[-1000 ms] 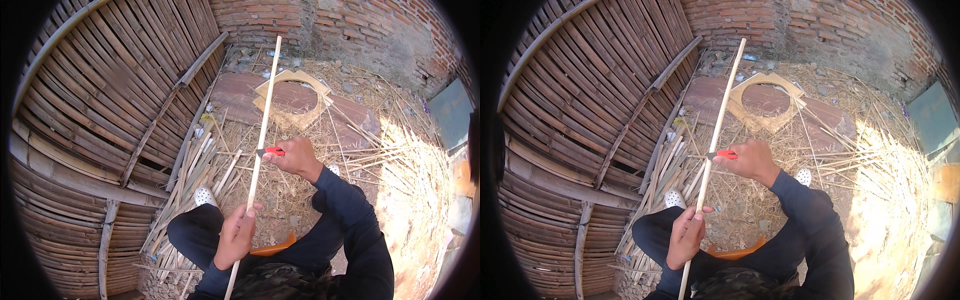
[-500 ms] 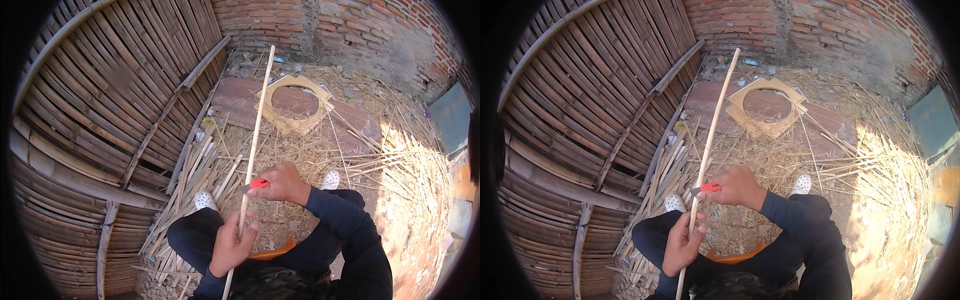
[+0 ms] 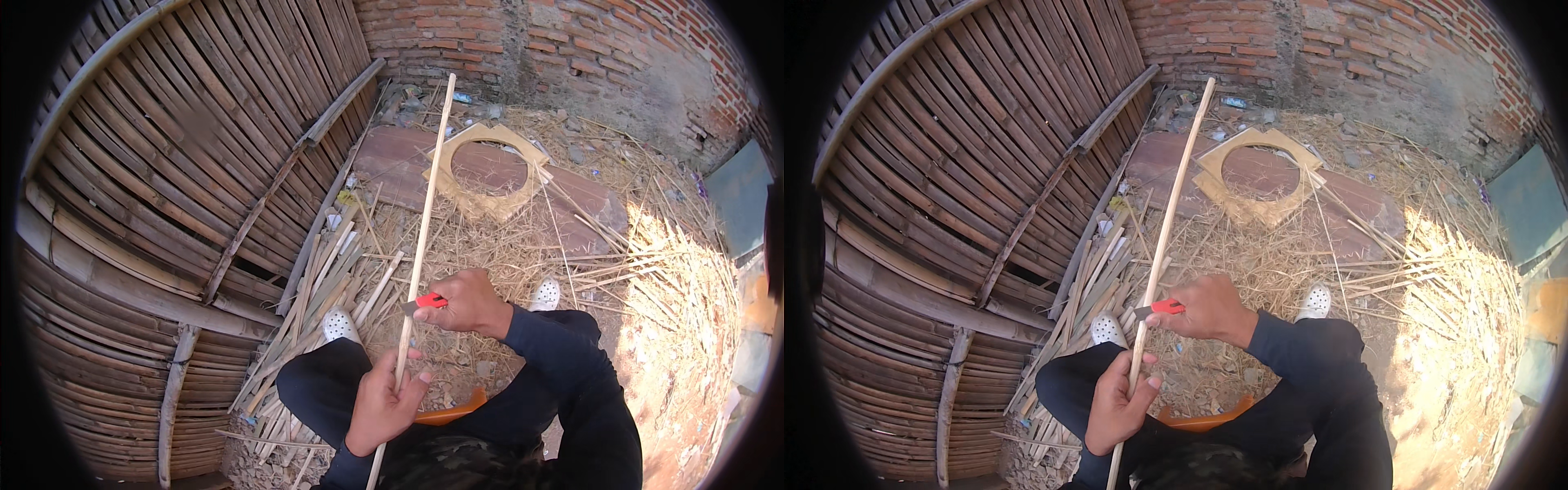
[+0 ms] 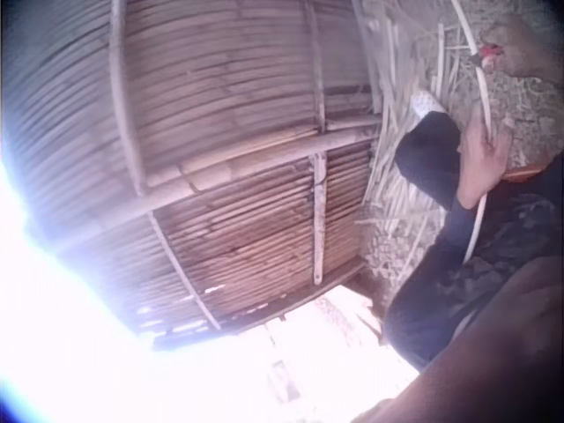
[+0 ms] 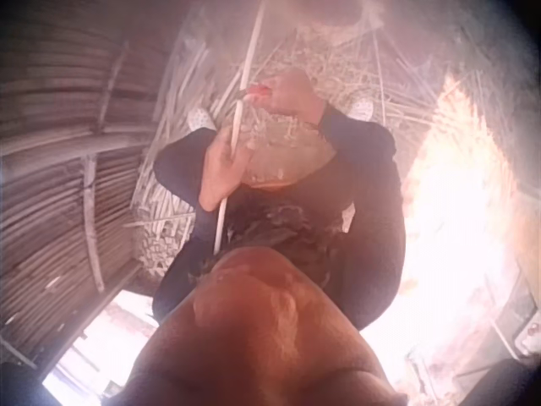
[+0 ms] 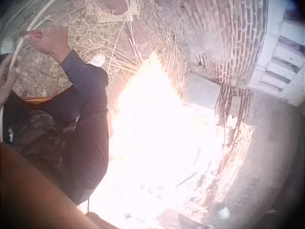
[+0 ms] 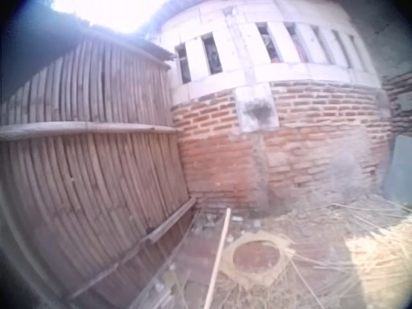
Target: The person sits on the ground and uses a red utility knife to shave a long, thin bamboo stick. They hold the stick with their left hand and scrape the surface with the knife in their right hand, creating thin shavings that fall to the ground.
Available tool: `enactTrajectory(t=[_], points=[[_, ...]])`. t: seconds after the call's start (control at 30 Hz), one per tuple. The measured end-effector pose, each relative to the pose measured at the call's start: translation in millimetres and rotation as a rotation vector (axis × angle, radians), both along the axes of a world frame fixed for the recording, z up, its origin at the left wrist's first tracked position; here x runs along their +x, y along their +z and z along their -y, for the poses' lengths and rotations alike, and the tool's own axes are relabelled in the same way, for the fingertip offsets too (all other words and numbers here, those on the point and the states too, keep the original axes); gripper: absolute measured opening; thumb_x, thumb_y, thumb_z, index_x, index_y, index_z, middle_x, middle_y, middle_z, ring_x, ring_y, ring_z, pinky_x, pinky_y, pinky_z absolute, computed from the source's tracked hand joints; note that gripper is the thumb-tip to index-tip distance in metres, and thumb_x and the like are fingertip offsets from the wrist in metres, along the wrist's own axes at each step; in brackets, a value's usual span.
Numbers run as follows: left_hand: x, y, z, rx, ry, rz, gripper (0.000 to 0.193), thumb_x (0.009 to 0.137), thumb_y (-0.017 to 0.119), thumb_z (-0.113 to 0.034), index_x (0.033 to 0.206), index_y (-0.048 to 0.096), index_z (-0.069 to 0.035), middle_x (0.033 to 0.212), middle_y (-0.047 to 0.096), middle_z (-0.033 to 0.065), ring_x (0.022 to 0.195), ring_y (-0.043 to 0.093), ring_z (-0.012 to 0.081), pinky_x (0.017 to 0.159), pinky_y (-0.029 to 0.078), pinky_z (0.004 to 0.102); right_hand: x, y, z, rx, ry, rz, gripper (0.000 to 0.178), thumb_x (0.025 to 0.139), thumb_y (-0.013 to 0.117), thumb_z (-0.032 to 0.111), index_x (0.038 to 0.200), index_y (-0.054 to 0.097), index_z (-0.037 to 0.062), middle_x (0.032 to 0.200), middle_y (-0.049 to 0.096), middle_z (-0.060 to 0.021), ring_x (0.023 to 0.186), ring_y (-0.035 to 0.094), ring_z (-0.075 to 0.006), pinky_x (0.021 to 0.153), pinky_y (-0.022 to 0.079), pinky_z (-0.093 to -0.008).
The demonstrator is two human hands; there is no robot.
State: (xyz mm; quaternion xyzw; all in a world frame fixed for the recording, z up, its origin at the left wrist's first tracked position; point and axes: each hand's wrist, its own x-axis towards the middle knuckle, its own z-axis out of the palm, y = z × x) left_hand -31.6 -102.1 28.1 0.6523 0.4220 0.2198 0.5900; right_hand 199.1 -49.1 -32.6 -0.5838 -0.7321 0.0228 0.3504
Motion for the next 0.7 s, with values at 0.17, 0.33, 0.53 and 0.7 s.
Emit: enactTrajectory(t=[0.17,0.33,0.53,0.7], points=[[5.4,0.1,5.9,0.022,-0.07,-0.036,0.025,0.091,0.057,-0.003,0.114,0.048,0.001,0.063,0.036,-0.0092,0.057,0.032,0.0002,0.052,0.026,0.0181,46.9,-8.6,-31.7,-0.145,-0.244,-0.104,0.067,0.08,0.052,0.072,0.06,0.065,0.0088,0.049,0.055,-0.0119,0.047,0.059,-0.0312,0.046,0.045,-0.0411],[-0.1,-8.5,10.2,-0.071,-0.039,0.083,0.024,0.092,0.056,-0.004,0.114,0.049,0.0,0.064,0.036,-0.0091,0.058,0.032,0.0007,0.053,0.027,0.019,13.3,-8.0,-10.9,-0.082,-0.132,-0.067,0.067,0.08,0.052,0.071,0.056,0.061,0.0087,0.047,0.053,-0.0107,0.046,0.057,-0.0306,0.045,0.042,-0.0404],[0.3,-5.9,7.2,-0.13,-0.046,0.164,0.023,0.093,0.055,-0.008,0.114,0.048,-0.001,0.065,0.036,-0.0089,0.06,0.033,0.0005,0.056,0.027,0.0184,9.6,-13.2,-2.5,0.063,0.015,0.051,0.063,0.074,0.06,0.071,0.051,0.055,0.0119,0.046,0.05,-0.0067,0.043,0.054,-0.0276,0.041,0.039,-0.0394],[1.6,-7.3,5.8,-0.095,-0.069,0.147,0.024,0.093,0.056,-0.008,0.114,0.047,-0.001,0.064,0.036,-0.0083,0.059,0.033,0.0008,0.055,0.029,0.0188,24.4,-20.8,-21.3,0.03,-0.187,-0.008,0.066,0.079,0.053,0.071,0.058,0.063,0.0093,0.048,0.054,-0.0094,0.043,0.056,-0.0279,0.042,0.041,-0.0391]])
